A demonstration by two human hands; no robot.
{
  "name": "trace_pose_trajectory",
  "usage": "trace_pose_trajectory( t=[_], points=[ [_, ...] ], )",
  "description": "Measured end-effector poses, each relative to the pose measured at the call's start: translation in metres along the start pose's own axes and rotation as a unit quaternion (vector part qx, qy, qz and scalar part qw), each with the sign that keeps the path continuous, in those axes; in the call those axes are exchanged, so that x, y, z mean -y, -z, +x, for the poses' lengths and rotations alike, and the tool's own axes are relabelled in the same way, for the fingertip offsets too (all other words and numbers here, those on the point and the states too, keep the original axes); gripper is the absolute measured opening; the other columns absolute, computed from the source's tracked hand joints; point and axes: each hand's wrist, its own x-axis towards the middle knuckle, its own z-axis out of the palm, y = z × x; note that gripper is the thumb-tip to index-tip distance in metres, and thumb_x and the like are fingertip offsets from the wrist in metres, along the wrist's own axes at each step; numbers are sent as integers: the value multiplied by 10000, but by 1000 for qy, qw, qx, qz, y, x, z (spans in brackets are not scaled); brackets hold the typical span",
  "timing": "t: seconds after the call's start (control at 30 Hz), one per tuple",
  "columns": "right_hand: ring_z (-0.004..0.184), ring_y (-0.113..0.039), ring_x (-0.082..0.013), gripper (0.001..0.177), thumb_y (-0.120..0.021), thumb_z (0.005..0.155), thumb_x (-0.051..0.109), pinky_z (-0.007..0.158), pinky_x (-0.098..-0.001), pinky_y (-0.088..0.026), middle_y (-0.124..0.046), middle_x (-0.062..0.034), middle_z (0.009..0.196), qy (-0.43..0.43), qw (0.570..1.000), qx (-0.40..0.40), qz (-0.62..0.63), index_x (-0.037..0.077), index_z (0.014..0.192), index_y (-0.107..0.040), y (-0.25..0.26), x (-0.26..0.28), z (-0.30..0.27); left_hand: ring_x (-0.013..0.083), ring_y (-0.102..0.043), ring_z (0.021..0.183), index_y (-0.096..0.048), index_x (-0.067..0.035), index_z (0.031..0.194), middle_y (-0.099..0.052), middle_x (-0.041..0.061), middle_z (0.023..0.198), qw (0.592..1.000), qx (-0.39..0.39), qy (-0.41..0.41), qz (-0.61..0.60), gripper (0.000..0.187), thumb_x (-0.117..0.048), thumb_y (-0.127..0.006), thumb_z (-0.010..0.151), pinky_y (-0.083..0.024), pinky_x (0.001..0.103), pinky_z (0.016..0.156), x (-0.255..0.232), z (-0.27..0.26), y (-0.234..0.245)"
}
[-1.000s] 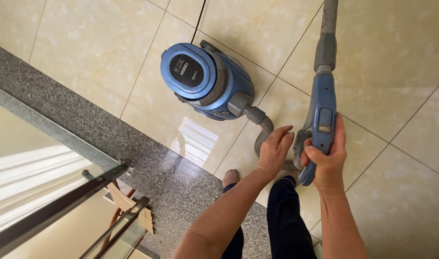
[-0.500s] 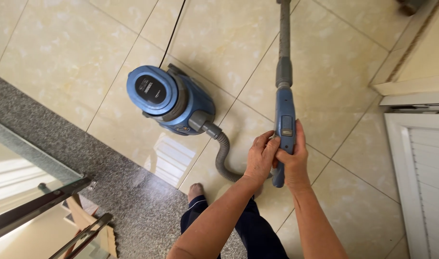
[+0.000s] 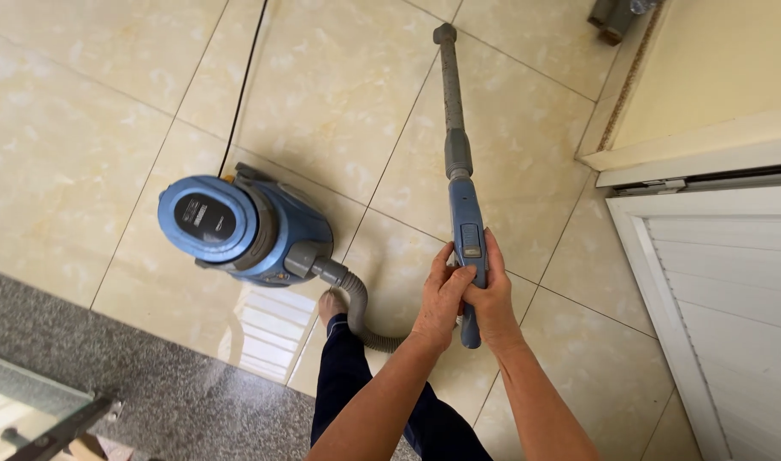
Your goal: Vacuuming stairs and floor using a blue vacuum cleaner.
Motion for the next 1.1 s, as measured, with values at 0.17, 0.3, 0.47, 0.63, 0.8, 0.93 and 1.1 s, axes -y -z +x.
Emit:
trace_pose_trajectory(
  t=[0.17, 0.3, 0.47, 0.63, 0.8, 0.93, 1.1],
  points=[
    [726, -680, -145, 939, -612, 757, 23, 528, -286, -563, -692, -86, 957, -4, 999, -35, -12, 134, 1608, -232, -32, 15, 15, 206, -606, 1008, -287, -107, 1597, -597, 96, 1145, 999, 11, 29, -8, 895, -345, -674, 827, -521, 363, 815, -41, 9, 11],
    [794, -701, -142, 944, -596, 753, 0, 656, -270, -619, -682, -84, 970, 21, 999, -43, 6, 125, 1615, -232, -63, 14, 29, 221, -617, 1061, -269, -94, 1597, -602, 110, 1170, 999, 22, 39, -15, 950, -246, -732, 782, -519, 379, 904, -70, 21, 32],
    [801, -677, -132, 798, -600, 910, 98, 691, -263, -604, -674, -75, 986, 26, 999, -42, 7, 118, 1624, -243, -104, 15, 52, 211, -610, 1099, -245, -103, 1605, -607, 104, 1179, 999, 24, 41, 24, 1000, -194, -765, 755, -493, 371, 988, -116, 26, 59],
    [842, -669, -129, 801, -609, 913, 91, 723, -269, -590, -659, -69, 1014, 26, 1000, -17, -3, 97, 1621, -234, -134, 18, 64, 200, -605, 1074, -231, -97, 1611, -602, 97, 1159, 999, 19, 34, 19, 1013, -167, -756, 748, -488, 362, 982, -129, 35, 85],
    [863, -668, -127, 793, -618, 908, 110, 733, -260, -597, -653, -62, 1007, 5, 999, -11, -35, 102, 1614, -258, -152, 41, 72, 188, -587, 998, -261, -67, 1616, -582, 93, 1098, 1000, 14, 2, -27, 983, -129, -721, 749, -501, 348, 906, -138, 44, 91],
    [852, -670, -119, 814, -624, 880, 96, 709, -264, -595, -653, -44, 1017, -1, 1000, -10, -30, 115, 1602, -249, -145, 56, 90, 185, -587, 1000, -235, -79, 1611, -575, 85, 1105, 1000, 3, 9, -25, 975, -114, -704, 757, -505, 343, 907, -147, 61, 78],
    [853, -690, -129, 802, -625, 907, 111, 734, -254, -604, -677, -64, 1023, 35, 997, -6, -63, 118, 1609, -239, -130, 75, 142, 208, -601, 1044, -231, -55, 1611, -579, 114, 1149, 1000, -3, -16, -15, 959, -119, -689, 771, -509, 354, 929, -171, 103, 49]
  ],
)
